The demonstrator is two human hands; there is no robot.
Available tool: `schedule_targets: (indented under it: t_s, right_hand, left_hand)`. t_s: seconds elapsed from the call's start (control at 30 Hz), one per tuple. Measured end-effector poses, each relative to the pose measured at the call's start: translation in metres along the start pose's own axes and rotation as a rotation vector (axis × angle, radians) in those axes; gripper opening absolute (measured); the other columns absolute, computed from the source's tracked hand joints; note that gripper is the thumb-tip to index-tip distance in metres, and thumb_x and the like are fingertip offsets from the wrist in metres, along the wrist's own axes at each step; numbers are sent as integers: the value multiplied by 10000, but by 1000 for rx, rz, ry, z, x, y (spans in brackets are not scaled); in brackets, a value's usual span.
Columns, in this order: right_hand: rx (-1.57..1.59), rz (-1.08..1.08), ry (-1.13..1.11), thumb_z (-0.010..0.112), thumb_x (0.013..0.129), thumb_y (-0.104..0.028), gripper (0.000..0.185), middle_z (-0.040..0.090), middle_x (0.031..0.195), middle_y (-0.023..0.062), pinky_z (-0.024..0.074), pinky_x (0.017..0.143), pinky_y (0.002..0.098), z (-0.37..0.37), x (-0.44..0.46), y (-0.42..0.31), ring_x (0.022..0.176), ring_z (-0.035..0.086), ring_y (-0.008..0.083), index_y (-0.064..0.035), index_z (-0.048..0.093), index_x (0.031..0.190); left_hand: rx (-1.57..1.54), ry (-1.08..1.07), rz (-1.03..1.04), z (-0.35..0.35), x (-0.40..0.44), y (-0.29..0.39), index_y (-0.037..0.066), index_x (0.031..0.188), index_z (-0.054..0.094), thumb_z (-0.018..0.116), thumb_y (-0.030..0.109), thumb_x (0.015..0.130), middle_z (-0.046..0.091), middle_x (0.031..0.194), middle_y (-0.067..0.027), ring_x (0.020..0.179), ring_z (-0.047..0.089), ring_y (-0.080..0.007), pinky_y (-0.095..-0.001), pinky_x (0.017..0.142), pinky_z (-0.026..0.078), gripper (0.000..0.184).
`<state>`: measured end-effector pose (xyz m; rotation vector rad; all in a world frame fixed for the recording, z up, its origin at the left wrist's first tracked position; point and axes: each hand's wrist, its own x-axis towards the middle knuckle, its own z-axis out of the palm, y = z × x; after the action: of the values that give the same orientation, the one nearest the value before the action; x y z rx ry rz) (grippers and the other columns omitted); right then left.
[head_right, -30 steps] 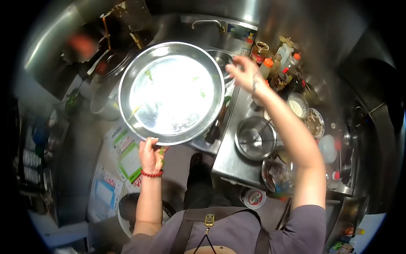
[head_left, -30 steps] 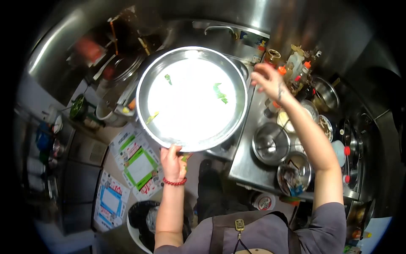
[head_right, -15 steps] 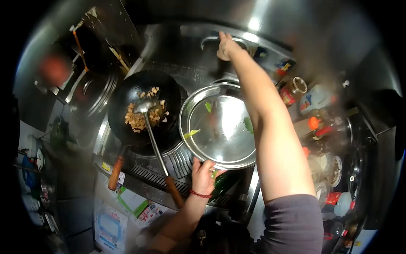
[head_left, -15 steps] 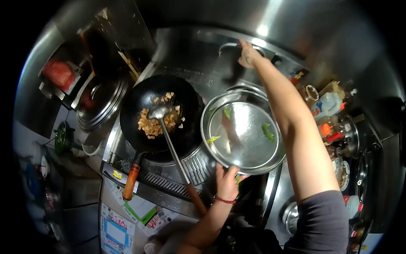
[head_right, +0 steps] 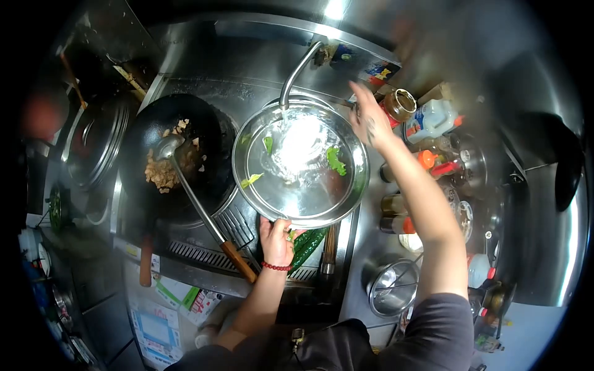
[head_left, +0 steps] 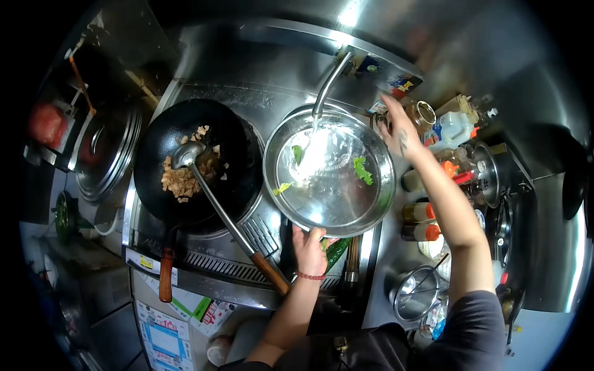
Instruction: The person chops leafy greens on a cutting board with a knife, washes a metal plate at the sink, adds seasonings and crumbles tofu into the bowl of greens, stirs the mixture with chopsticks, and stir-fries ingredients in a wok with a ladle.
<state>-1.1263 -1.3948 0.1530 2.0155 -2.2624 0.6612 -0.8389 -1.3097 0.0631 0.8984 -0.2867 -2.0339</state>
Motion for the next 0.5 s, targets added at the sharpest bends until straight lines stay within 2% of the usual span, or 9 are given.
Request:
schedule_targets:
  t_s: [0.07,0.1,0.17,0.2,0.27,0.3,0.4,0.47,0.5]
  right_hand:
    - [50,345,-207,525,890,-299,556,496,1216,280,401,941,368,13,-45,28,1135,510,323,51,371,1295]
    - [465,536,-429,525,895,-366,582,538,1182,255,389,942,348,12,-54,32,1116,522,284,73,418,1262]
    - [575,670,-273,545,890,-346,570,559,1179,196,384,937,314,29,-79,34,1094,526,241,74,432,1259]
    - [648,700,-248,553,889,-330,565,556,1190,180,385,934,305,33,-87,35,1090,526,231,71,428,1266]
    - [848,915,-240,558,890,-264,523,573,1163,149,387,927,294,81,-104,81,1075,532,216,56,424,1281]
    - [1053,975,-177,559,887,-218,449,604,1095,108,422,875,291,102,-110,88,1008,561,196,20,461,1255]
    - [1364,950,-48,547,887,-152,280,621,963,48,464,756,281,92,-106,56,856,571,134,-33,540,1141]
    - [1257,857,52,539,891,-140,244,617,923,38,458,744,281,78,-103,46,822,552,126,-36,569,1110]
    - [1166,796,108,542,892,-140,209,612,884,28,451,723,273,77,-104,48,799,535,116,-33,595,1063]
  left_hand:
    - [5,17,4,-6,-2,-4,53,1203,396,457,-40,753,545,1020,-101,815,612,-190,-326,600,584,464]
    - [46,14,33,-17,4,-13,51,1186,417,452,-45,745,543,1020,-99,815,611,-185,-326,598,583,453]
    - [113,45,20,-13,3,-10,43,1128,473,443,-55,724,549,985,-81,807,606,-171,-323,598,583,417]
    - [167,42,46,-11,3,-7,48,1216,440,463,-50,722,546,1012,-57,785,574,-139,-256,591,524,505]
    - [228,31,123,-11,7,-3,34,1177,461,460,-51,715,541,998,-52,775,563,-134,-259,608,519,470]
    - [288,39,165,-22,16,-8,25,1120,479,459,-40,701,537,953,-51,746,547,-141,-259,581,503,424]
    - [273,103,152,-25,30,-3,25,1084,484,456,-26,690,529,927,-52,726,528,-147,-259,553,477,399]
    - [234,259,-17,-21,38,-1,40,1093,483,441,-16,685,522,950,-61,803,535,-173,-311,581,495,414]
    - [141,237,19,-14,36,-2,44,1115,478,437,-19,695,525,959,-64,817,537,-177,-315,592,495,426]
